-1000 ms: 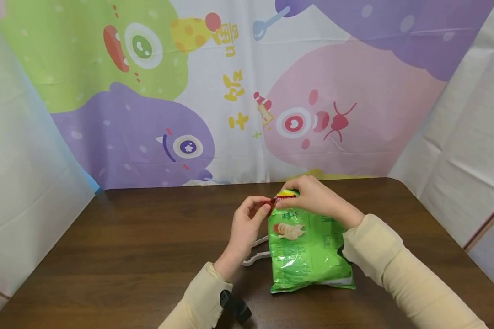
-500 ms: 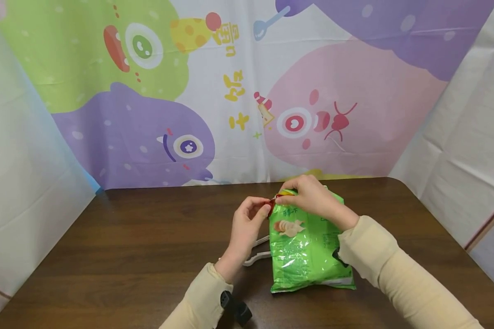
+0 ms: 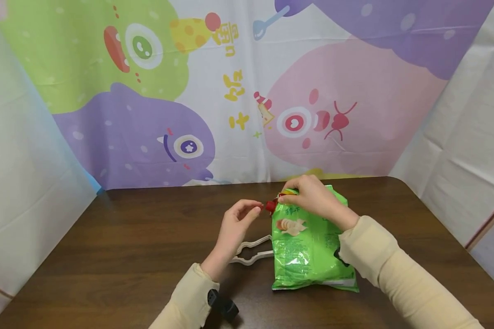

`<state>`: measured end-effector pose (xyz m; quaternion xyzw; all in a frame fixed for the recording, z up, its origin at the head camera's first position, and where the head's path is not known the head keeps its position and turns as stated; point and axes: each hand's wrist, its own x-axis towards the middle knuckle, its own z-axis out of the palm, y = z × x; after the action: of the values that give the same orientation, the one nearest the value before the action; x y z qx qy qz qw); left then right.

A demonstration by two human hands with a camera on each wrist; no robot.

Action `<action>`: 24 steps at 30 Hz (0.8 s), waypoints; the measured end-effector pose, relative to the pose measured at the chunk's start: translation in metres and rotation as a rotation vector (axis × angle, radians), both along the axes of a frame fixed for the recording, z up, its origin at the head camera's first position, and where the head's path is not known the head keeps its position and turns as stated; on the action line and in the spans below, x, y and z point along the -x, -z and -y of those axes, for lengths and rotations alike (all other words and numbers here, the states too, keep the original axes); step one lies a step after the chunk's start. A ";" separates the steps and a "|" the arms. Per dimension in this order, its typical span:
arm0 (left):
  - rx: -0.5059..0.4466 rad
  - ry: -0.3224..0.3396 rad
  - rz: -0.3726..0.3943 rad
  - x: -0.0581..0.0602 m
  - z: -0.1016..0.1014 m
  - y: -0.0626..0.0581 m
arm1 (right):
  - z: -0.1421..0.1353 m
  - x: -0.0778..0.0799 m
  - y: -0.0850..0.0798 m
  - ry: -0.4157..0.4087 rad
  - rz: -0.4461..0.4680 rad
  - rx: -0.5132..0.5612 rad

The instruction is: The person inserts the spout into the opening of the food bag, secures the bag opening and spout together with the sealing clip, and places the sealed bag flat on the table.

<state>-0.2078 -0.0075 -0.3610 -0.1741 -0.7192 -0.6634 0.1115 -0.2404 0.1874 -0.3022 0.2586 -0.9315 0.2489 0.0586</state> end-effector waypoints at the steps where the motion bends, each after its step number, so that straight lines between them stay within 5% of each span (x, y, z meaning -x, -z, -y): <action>1: 0.007 0.004 0.003 0.000 0.002 0.000 | 0.000 0.000 0.000 0.003 -0.004 -0.001; 9: 0.111 0.022 0.014 0.012 0.010 0.022 | -0.003 0.000 0.003 0.023 -0.016 -0.015; 18: 0.563 0.047 -0.019 0.015 0.030 0.041 | -0.003 0.001 0.003 0.032 -0.036 -0.012; 24: 0.686 0.067 -0.037 0.015 0.036 0.043 | -0.004 0.000 0.003 0.035 -0.034 -0.004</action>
<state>-0.2230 -0.0433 -0.4042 -0.2369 -0.8921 -0.3829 0.0375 -0.2406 0.1917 -0.3047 0.2465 -0.9353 0.2417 0.0782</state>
